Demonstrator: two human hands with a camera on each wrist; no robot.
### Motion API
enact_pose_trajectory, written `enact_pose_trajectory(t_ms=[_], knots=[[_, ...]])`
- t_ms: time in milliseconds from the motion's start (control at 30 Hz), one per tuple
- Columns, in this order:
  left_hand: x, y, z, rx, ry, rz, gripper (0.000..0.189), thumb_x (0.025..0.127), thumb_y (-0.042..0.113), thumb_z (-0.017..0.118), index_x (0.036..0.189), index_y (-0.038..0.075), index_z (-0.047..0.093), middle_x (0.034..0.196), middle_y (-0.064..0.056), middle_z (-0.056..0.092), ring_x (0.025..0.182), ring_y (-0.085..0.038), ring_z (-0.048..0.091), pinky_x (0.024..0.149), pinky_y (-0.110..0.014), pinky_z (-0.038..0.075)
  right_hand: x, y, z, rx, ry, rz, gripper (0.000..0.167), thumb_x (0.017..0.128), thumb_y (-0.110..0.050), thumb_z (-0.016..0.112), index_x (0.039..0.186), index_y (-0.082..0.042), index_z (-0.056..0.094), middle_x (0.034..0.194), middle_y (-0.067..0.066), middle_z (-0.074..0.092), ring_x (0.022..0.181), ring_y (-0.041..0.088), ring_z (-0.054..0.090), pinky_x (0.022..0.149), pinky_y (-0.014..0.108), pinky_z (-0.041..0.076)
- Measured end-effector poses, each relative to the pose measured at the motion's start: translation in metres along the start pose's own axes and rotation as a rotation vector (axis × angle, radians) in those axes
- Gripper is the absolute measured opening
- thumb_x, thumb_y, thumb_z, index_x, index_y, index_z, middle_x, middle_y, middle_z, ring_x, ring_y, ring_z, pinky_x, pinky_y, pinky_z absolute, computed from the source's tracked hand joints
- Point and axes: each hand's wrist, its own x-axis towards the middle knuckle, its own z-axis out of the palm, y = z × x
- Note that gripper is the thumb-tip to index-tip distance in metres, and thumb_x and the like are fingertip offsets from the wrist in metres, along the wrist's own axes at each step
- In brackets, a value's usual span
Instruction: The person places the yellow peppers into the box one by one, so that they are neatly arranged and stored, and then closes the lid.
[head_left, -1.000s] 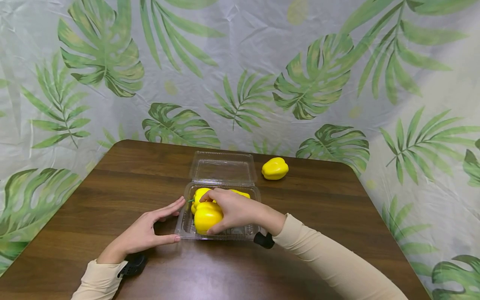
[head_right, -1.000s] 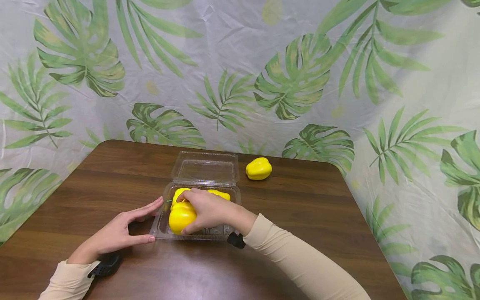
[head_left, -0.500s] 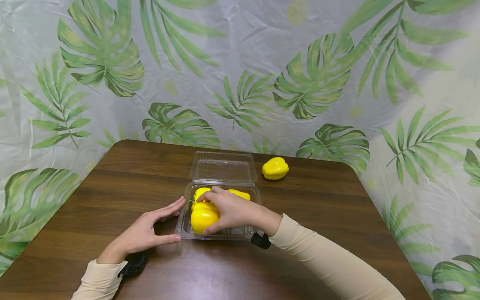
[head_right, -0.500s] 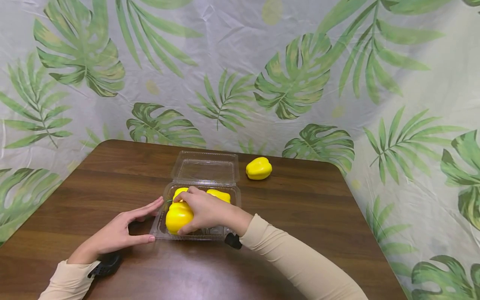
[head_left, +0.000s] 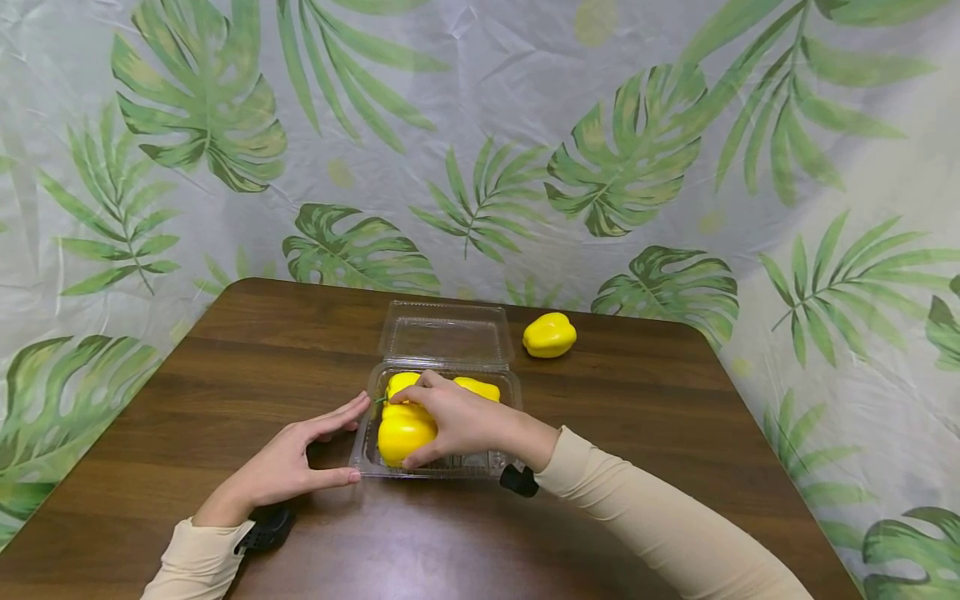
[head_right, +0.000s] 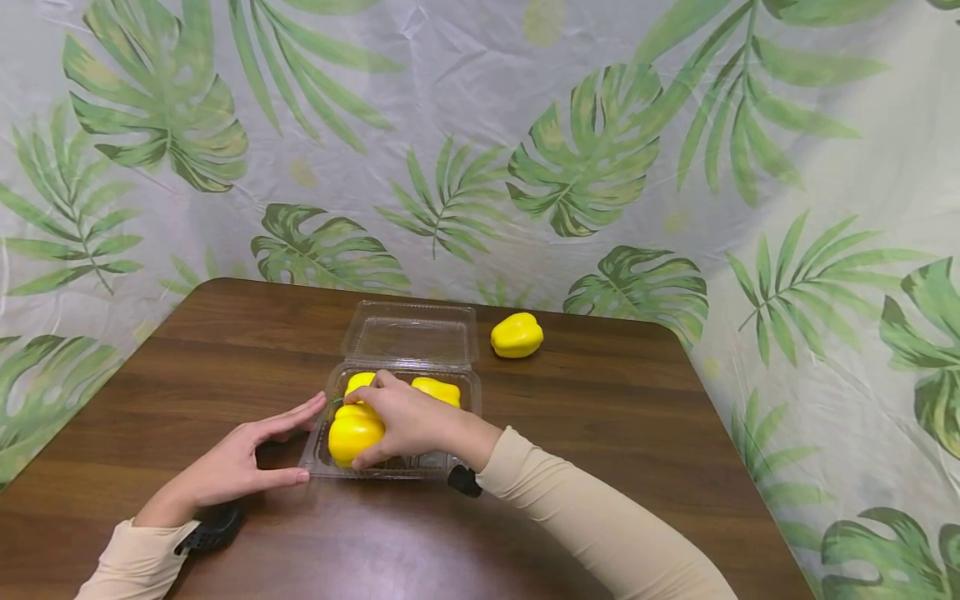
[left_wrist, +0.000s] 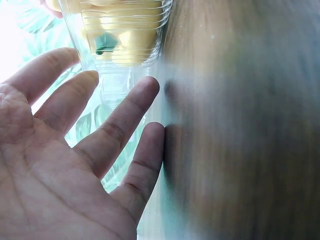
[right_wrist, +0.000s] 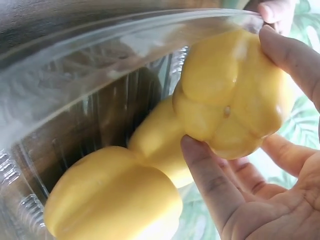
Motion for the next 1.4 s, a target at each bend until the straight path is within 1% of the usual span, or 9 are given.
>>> enact_pose_trajectory(t_ms=[200, 533, 667, 767, 867, 1000, 1133, 1300, 1400], knots=[[0.0, -0.0008, 0.0004, 0.003, 0.005, 0.006, 0.09, 0.089, 0.043, 0.089, 0.165, 0.022, 0.046, 0.17, -0.001, 0.047, 0.127, -0.015, 0.07, 0.111, -0.021, 0.046, 0.0007, 0.0013, 0.0052, -0.009, -0.016, 0.013, 0.08, 0.086, -0.047, 0.091, 0.154, -0.02, 0.06, 0.132, 0.007, 0.057, 0.111, 0.015, 0.056, 0.097, 0.026, 0.052], [-0.0006, -0.0018, 0.0014, -0.001, 0.007, 0.008, 0.089, 0.089, 0.042, 0.089, 0.165, 0.022, 0.046, 0.17, -0.001, 0.047, 0.127, -0.017, 0.069, 0.111, -0.021, 0.046, -0.0014, -0.0011, 0.0053, -0.073, -0.019, 0.029, 0.08, 0.087, -0.052, 0.088, 0.155, -0.023, 0.06, 0.134, 0.006, 0.059, 0.113, 0.016, 0.055, 0.095, 0.026, 0.051], [-0.0003, -0.0009, 0.0013, -0.005, 0.003, 0.004, 0.089, 0.089, 0.042, 0.089, 0.165, 0.022, 0.046, 0.17, -0.001, 0.046, 0.127, -0.018, 0.069, 0.111, -0.021, 0.046, -0.0035, 0.0001, 0.0042, -0.049, -0.018, 0.037, 0.077, 0.088, -0.047, 0.089, 0.155, -0.023, 0.06, 0.135, 0.007, 0.059, 0.117, 0.017, 0.058, 0.1, 0.029, 0.053], [0.0002, -0.0008, 0.0009, -0.003, -0.002, -0.001, 0.089, 0.089, 0.043, 0.088, 0.165, 0.023, 0.046, 0.17, -0.001, 0.046, 0.127, -0.018, 0.07, 0.111, -0.023, 0.047, -0.0053, 0.0015, 0.0021, -0.016, -0.021, 0.038, 0.074, 0.089, -0.042, 0.089, 0.153, -0.019, 0.061, 0.138, 0.008, 0.06, 0.12, 0.018, 0.06, 0.106, 0.033, 0.053], [0.0005, -0.0013, 0.0006, -0.001, -0.004, 0.0, 0.089, 0.09, 0.043, 0.088, 0.165, 0.023, 0.045, 0.17, -0.001, 0.046, 0.127, -0.016, 0.07, 0.111, -0.026, 0.048, -0.0066, 0.0031, -0.0008, 0.007, -0.025, 0.032, 0.068, 0.09, -0.037, 0.089, 0.149, -0.016, 0.063, 0.138, 0.008, 0.063, 0.121, 0.02, 0.063, 0.107, 0.034, 0.054], [0.0004, -0.0021, 0.0004, -0.002, -0.003, 0.003, 0.089, 0.09, 0.042, 0.088, 0.165, 0.023, 0.045, 0.17, -0.001, 0.046, 0.127, -0.014, 0.069, 0.111, -0.026, 0.049, -0.0065, 0.0046, -0.0027, 0.015, -0.026, 0.019, 0.062, 0.092, -0.032, 0.088, 0.147, -0.014, 0.065, 0.132, 0.008, 0.066, 0.118, 0.021, 0.064, 0.101, 0.031, 0.055], [0.0, -0.0022, 0.0001, -0.004, -0.003, 0.004, 0.089, 0.09, 0.042, 0.088, 0.166, 0.022, 0.045, 0.171, -0.002, 0.045, 0.127, -0.013, 0.069, 0.111, -0.025, 0.048, -0.0054, 0.0036, -0.0025, 0.013, -0.02, 0.012, 0.06, 0.092, -0.031, 0.088, 0.145, -0.014, 0.067, 0.127, 0.006, 0.065, 0.112, 0.02, 0.063, 0.095, 0.028, 0.054], [0.0, -0.0012, -0.0002, -0.001, -0.001, 0.005, 0.089, 0.089, 0.042, 0.088, 0.165, 0.022, 0.046, 0.17, -0.002, 0.046, 0.127, -0.013, 0.069, 0.112, -0.023, 0.046, -0.003, 0.0001, -0.0007, -0.008, -0.002, 0.014, 0.059, 0.091, -0.032, 0.089, 0.143, -0.014, 0.068, 0.126, 0.005, 0.066, 0.107, 0.018, 0.062, 0.095, 0.026, 0.053], [0.0002, -0.0005, -0.0002, 0.001, -0.001, 0.005, 0.089, 0.089, 0.042, 0.088, 0.165, 0.022, 0.046, 0.17, -0.001, 0.046, 0.128, -0.014, 0.069, 0.112, -0.023, 0.046, -0.0011, -0.0021, 0.0008, -0.029, 0.006, 0.017, 0.058, 0.091, -0.034, 0.089, 0.142, -0.014, 0.069, 0.129, 0.005, 0.068, 0.107, 0.015, 0.061, 0.097, 0.027, 0.054]])
